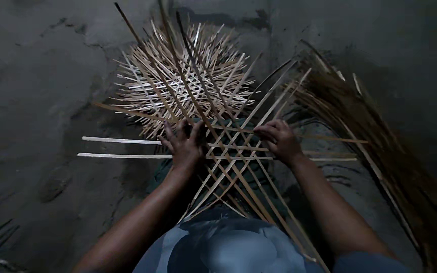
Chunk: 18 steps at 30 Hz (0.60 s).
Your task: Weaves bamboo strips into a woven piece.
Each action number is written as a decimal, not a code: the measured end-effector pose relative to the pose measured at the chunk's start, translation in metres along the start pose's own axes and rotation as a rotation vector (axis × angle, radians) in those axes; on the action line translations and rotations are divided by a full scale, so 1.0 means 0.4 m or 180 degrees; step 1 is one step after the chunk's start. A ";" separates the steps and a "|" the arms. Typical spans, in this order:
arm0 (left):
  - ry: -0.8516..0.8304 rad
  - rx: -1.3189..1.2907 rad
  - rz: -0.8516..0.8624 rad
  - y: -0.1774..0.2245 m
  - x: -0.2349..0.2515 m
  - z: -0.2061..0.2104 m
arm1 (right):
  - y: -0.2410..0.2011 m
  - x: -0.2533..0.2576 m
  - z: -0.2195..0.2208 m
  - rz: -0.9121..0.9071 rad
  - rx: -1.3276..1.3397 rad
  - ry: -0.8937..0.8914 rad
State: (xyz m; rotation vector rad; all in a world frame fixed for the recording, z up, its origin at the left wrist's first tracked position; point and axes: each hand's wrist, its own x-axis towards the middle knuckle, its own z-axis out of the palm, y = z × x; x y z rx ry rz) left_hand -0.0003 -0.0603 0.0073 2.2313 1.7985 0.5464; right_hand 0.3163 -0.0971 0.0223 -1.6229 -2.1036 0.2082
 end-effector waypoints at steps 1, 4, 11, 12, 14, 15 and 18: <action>0.0023 0.0000 0.0022 -0.004 0.000 0.002 | 0.003 0.003 0.002 -0.0046 0.0077 0.0045; 0.0046 -0.0019 0.0059 -0.005 0.002 0.005 | 0.004 0.019 0.001 -0.0224 0.0305 0.0203; 0.0153 -0.0065 0.0164 -0.005 -0.001 0.010 | 0.001 0.047 0.007 -0.0401 0.0572 0.0066; 0.0218 -0.0084 0.0193 -0.007 -0.001 0.012 | 0.005 0.043 0.011 -0.0375 0.0656 0.0084; 0.0304 -0.0083 0.0217 -0.011 0.000 0.017 | 0.009 0.036 0.018 -0.0364 0.0717 0.0107; 0.0271 -0.0065 0.0206 -0.012 0.000 0.017 | 0.009 0.034 0.019 -0.0372 0.0714 0.0107; 0.0215 -0.0025 0.0186 -0.016 0.003 0.014 | 0.008 0.035 0.020 -0.0339 0.0718 0.0025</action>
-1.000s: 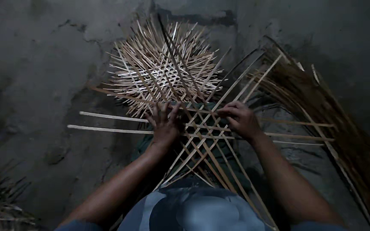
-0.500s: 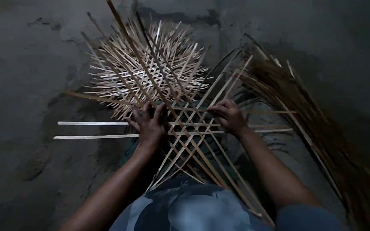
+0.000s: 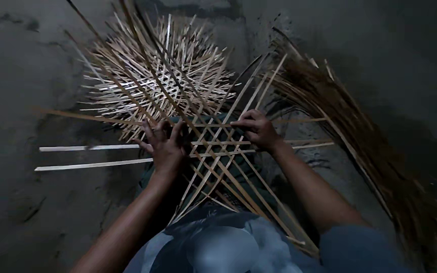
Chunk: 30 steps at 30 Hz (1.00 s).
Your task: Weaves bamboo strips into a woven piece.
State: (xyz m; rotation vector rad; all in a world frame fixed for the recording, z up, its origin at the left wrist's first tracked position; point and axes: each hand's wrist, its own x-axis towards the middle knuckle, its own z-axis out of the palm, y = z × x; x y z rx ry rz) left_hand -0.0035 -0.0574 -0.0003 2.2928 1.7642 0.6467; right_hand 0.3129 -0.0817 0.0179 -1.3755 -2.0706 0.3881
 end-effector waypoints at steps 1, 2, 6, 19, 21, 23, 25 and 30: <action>0.0020 0.0004 -0.0009 0.001 0.001 -0.001 | -0.001 0.001 -0.001 0.0027 0.0015 -0.0024; 0.0022 0.0022 -0.0022 0.003 0.001 -0.003 | -0.002 0.002 -0.001 0.0039 0.0042 -0.0039; -0.0014 0.0079 -0.0075 0.007 -0.001 -0.006 | 0.004 -0.001 -0.001 0.0219 0.0215 -0.0188; -0.0158 0.0212 -0.0082 0.009 0.015 -0.026 | 0.001 0.089 -0.059 0.0959 0.0228 -0.1525; -0.0137 0.0245 -0.0080 0.009 0.014 -0.020 | -0.003 0.079 -0.059 0.0857 0.0223 -0.1459; -0.0127 0.0201 -0.0029 0.009 0.011 -0.022 | -0.005 0.060 -0.055 0.0771 0.0315 -0.1304; -0.0126 0.0163 0.0015 0.009 0.012 -0.024 | 0.000 0.038 -0.046 0.0640 0.0458 -0.1084; -0.0172 0.0147 0.0098 0.005 0.014 -0.034 | -0.044 0.008 -0.002 0.0424 -0.0682 -0.0317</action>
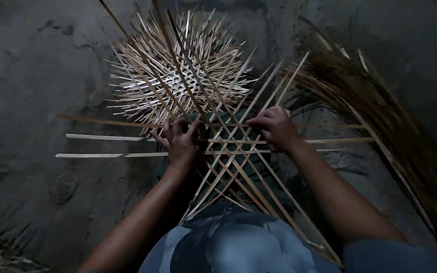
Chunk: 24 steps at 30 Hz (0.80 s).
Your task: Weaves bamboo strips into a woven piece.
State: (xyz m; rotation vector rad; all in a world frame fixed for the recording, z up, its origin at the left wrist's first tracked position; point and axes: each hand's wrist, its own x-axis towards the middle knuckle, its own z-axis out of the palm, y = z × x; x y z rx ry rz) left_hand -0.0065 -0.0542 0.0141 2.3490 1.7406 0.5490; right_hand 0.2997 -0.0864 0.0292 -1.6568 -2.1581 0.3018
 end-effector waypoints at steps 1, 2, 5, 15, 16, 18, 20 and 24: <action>-0.0033 0.0001 0.0000 0.002 0.002 -0.007 | -0.034 0.001 0.004 -0.0038 -0.0213 0.0196; -0.0088 0.0022 0.0006 0.005 0.004 -0.015 | -0.072 0.001 0.012 -0.0046 -0.0317 0.0327; -0.0205 0.0175 0.0087 -0.005 0.004 -0.022 | -0.154 -0.005 0.067 0.0071 -0.0325 0.0266; 0.0096 0.0368 0.0200 -0.023 -0.001 0.016 | -0.176 -0.016 0.139 0.0443 -0.0242 0.0323; 0.0088 0.0379 0.0195 -0.021 -0.001 0.018 | -0.172 -0.019 0.146 0.0442 -0.0224 0.0372; 0.0055 0.0424 0.0184 -0.018 -0.003 0.017 | -0.165 -0.022 0.157 0.0468 -0.0160 0.0462; 0.0145 0.0434 0.0237 -0.019 -0.005 0.021 | -0.168 -0.025 0.158 0.0481 -0.0129 0.0548; 0.0325 0.0417 0.0240 -0.023 -0.008 0.033 | -0.172 -0.028 0.156 0.0570 -0.0005 0.0605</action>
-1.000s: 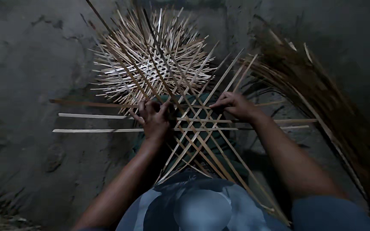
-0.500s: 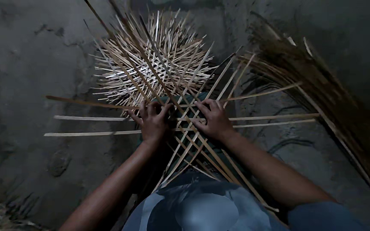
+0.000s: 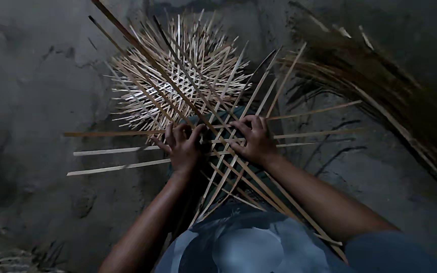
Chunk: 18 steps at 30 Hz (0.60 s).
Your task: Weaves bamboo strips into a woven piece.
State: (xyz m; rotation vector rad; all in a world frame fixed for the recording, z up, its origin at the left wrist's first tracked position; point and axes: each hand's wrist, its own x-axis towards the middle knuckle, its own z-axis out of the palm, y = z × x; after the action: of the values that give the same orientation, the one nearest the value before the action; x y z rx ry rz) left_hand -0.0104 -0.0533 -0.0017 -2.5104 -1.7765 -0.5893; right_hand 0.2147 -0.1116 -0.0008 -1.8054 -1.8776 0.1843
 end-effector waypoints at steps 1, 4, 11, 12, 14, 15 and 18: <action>0.0087 0.0003 0.0006 -0.001 -0.002 0.004 | 0.000 -0.001 0.000 0.0010 0.0022 0.0005; 0.0345 -0.0008 0.0081 -0.002 -0.010 0.014 | 0.003 -0.004 0.001 0.0025 0.0035 0.0007; 0.0267 -0.0010 -0.0004 0.001 -0.008 0.011 | 0.017 -0.001 0.008 -0.0004 0.0200 0.0064; 0.0195 -0.0053 -0.0027 0.004 -0.008 0.001 | 0.020 0.000 0.005 -0.0019 0.0267 0.0073; 0.0074 -0.0175 -0.0077 0.011 -0.015 -0.026 | 0.024 0.000 -0.010 -0.0002 0.0500 0.0053; 0.0084 -0.0221 -0.0057 0.008 -0.019 -0.034 | 0.024 0.001 -0.021 0.0022 0.0572 0.0018; 0.0193 -0.0238 -0.0001 -0.002 -0.036 -0.031 | -0.006 -0.009 -0.046 0.0047 0.0396 -0.0207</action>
State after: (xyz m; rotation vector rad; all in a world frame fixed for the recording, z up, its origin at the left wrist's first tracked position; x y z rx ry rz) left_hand -0.0189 -0.0690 0.0052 -2.5104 -1.7666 -0.7371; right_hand 0.2208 -0.1198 0.0151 -1.7488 -1.8543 0.3614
